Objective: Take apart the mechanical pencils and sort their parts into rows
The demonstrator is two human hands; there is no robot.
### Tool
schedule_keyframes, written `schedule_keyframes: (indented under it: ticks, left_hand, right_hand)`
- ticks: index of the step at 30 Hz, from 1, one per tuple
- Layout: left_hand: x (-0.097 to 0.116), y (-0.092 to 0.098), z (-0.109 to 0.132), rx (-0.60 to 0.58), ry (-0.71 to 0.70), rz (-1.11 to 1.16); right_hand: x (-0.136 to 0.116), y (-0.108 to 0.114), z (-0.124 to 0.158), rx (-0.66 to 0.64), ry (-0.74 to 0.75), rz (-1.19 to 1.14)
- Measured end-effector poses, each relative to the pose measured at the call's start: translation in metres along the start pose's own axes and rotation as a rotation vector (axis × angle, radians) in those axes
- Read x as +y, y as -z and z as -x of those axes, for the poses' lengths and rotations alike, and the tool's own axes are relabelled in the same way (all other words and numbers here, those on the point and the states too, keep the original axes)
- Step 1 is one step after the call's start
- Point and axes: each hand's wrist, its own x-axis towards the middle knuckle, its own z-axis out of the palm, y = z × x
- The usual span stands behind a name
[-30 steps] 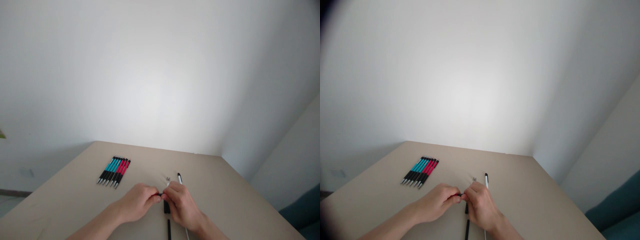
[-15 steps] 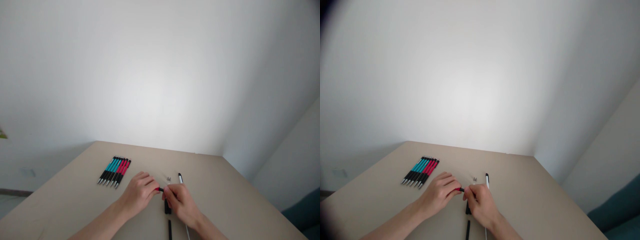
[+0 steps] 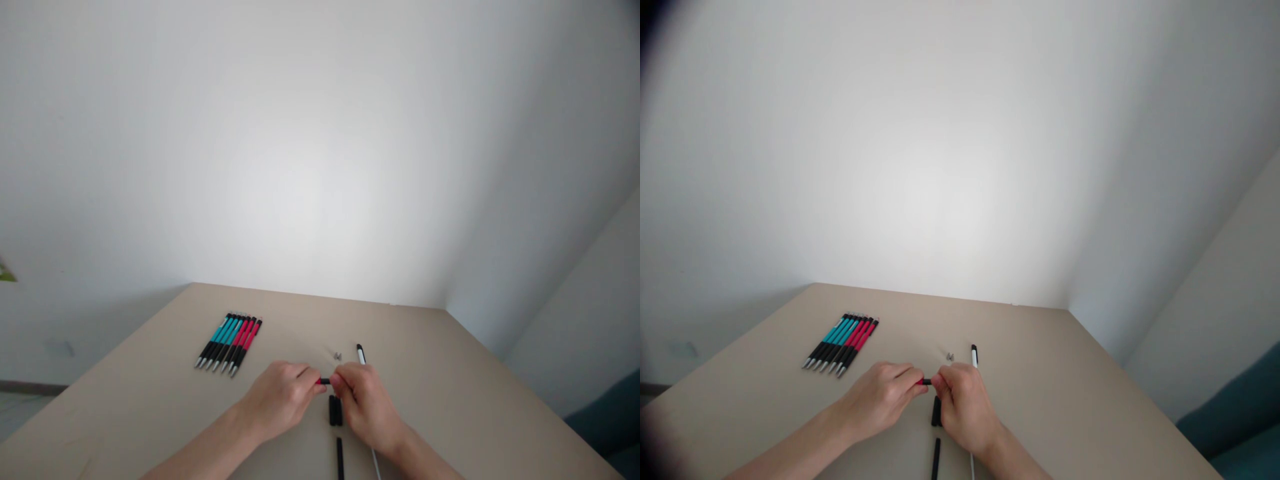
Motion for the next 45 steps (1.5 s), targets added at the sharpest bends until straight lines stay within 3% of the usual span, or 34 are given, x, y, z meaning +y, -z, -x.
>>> schedule_keyframes:
  ticks: [9, 12, 15, 21, 24, 27, 31, 34, 36, 38, 40, 43, 45]
  left_hand:
    - [-0.002, 0.004, 0.002, -0.046, -0.014, 0.092]
    - [-0.01, 0.012, 0.0, 0.036, 0.036, 0.069]
    - [-0.02, 0.022, 0.0, 0.176, 0.056, 0.072]
    - [-0.023, 0.026, 0.003, 0.282, -0.077, 0.067]
    - [-0.021, 0.026, 0.003, 0.276, -0.086, 0.085]
    - [-0.021, 0.03, 0.002, 0.303, -0.044, 0.124]
    - [-0.022, 0.033, 0.003, 0.314, -0.017, 0.177]
    - [-0.024, 0.027, 0.005, 0.337, 0.01, 0.24]
    - [-0.025, 0.019, 0.006, 0.349, 0.117, 0.306]
    - [-0.024, 0.013, 0.007, 0.284, 0.292, 0.363]
    - [-0.021, 0.008, 0.007, 0.117, 0.373, 0.396]
    - [-0.013, 0.006, 0.007, -0.098, 0.337, 0.389]
    - [-0.009, 0.007, 0.006, -0.148, 0.309, 0.365]
  right_hand:
    - [-0.002, 0.003, 0.002, 0.013, 0.18, 0.07]
    - [-0.003, 0.009, -0.001, 0.025, 0.068, -0.005]
    - [-0.001, 0.014, -0.005, -0.021, -0.137, -0.236]
    - [-0.001, 0.011, -0.003, -0.509, -0.41, -0.984]
    - [-0.001, 0.011, -0.001, -0.564, -0.422, -1.155]
    - [0.001, 0.015, -0.001, -0.569, -0.443, -1.226]
    - [0.004, 0.023, -0.001, -0.595, -0.438, -1.156]
    - [0.007, 0.028, -0.003, -0.598, -0.408, -1.112]
    - [0.011, 0.032, -0.005, -0.531, -0.388, -1.122]
    - [0.016, 0.037, -0.007, -0.429, -0.369, -1.128]
    - [0.021, 0.04, -0.008, -0.388, -0.346, -1.056]
    - [0.024, 0.042, -0.007, -0.483, -0.323, -0.843]
    - [0.022, 0.04, -0.004, -0.546, -0.297, -0.722]
